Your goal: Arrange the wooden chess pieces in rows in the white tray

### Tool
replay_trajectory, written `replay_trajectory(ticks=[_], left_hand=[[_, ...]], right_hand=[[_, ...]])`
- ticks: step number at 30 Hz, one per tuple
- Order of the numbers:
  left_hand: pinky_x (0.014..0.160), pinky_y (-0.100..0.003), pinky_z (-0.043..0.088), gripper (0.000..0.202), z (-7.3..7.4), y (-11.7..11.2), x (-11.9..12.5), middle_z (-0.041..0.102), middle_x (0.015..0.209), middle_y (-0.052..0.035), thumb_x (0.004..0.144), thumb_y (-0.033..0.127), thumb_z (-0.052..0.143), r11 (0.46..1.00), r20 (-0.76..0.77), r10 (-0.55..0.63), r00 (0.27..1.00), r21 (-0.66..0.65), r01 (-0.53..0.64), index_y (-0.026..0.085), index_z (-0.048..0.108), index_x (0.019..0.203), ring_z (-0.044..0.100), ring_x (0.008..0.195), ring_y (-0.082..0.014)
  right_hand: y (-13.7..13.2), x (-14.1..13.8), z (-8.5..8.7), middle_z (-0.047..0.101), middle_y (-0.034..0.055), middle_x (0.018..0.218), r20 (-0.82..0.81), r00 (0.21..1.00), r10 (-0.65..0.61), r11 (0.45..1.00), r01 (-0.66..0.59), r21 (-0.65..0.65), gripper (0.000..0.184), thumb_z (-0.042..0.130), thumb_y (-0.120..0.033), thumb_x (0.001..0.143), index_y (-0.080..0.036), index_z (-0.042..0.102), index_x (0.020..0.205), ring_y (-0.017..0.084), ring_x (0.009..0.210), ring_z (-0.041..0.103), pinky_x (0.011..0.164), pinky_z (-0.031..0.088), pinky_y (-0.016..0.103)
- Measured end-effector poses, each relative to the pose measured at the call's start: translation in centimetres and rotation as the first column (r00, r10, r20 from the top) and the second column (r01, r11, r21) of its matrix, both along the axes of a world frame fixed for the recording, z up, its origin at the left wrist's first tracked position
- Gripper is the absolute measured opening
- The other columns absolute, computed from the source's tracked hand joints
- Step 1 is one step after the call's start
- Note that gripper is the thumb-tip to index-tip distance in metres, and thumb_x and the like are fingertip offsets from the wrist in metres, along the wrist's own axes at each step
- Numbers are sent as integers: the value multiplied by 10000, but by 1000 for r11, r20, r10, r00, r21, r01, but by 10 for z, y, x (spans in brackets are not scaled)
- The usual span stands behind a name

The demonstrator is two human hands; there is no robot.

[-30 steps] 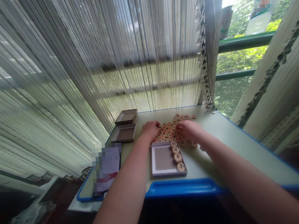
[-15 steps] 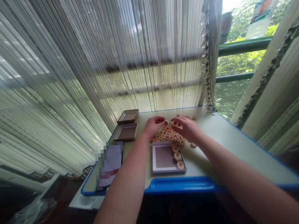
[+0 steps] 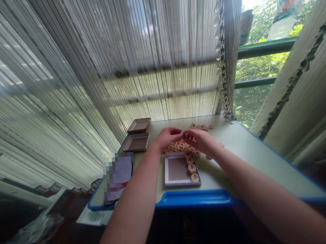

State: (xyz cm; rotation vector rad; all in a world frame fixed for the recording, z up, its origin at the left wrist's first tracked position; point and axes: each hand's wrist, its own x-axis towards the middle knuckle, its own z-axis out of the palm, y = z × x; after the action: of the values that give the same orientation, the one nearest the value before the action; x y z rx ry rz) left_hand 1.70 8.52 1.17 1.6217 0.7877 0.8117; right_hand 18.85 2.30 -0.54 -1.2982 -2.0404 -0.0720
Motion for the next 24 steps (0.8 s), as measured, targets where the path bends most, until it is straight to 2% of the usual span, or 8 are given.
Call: replay_trajectory(ticks=[3,5,7,9,11,14,17,24], left_hand=[[749,-326,511,278,-1,1,2,681,831,-80,684,263,701,998,-50,36,998,62,-33,120,654,917,634,733,-145],[751,-319,508,210,-3,1,2,687,847,-78,744,238,632,969,-162,175,971,205,-140,136,659,925,636,745,-153],[781,-325,491,176,-4,2,2,690,869,-77,778,228,572,875,-310,371,875,433,-218,160,676,903,629,794,-176],[823,-334,466,189,-6,4,0,690,900,-81,792,222,528,766,-422,515,746,617,-179,182,691,880,616,861,-202],[853,-332,446,223,-8,5,-2,683,939,-88,796,203,495,711,-489,578,654,694,-110,192,697,889,598,924,-219],[883,-335,426,261,-12,6,-4,656,1020,-103,780,196,496,704,-555,613,562,707,-70,201,685,960,566,1003,-239],[886,-354,423,307,-15,8,-6,632,1067,-128,786,208,478,741,-618,605,503,668,-71,193,662,1032,563,1011,-256],[863,-325,441,296,-20,8,-6,649,1028,-126,790,179,460,760,-610,572,548,645,-75,169,670,997,587,967,-239]], right_hand=[[0,2,4,652,37,816,21,1000,-20,998,21,-57,238,520,-341,820,-196,619,980,138,706,575,640,444,248],[1,5,6,654,35,810,42,996,-79,990,83,-118,244,532,-352,806,-195,628,966,139,697,573,630,436,244],[2,7,6,657,37,813,77,986,-147,970,159,-182,258,544,-370,790,-201,640,960,147,694,572,617,431,248],[3,10,4,659,40,830,120,973,-197,949,220,-224,269,555,-392,773,-215,655,948,159,704,573,607,428,254],[5,11,2,660,38,848,151,965,-216,938,248,-242,276,560,-426,763,-234,669,929,166,716,574,609,427,259],[6,13,-2,661,34,858,170,964,-205,939,243,-245,295,553,-474,761,-252,683,905,169,725,577,627,432,263],[6,13,-4,656,47,876,196,967,-162,945,209,-250,308,530,-486,777,-246,691,881,172,744,579,636,436,263],[8,14,-7,640,72,1006,156,975,-157,953,190,-234,358,569,-444,752,-241,658,1033,190,786,586,682,456,289]])
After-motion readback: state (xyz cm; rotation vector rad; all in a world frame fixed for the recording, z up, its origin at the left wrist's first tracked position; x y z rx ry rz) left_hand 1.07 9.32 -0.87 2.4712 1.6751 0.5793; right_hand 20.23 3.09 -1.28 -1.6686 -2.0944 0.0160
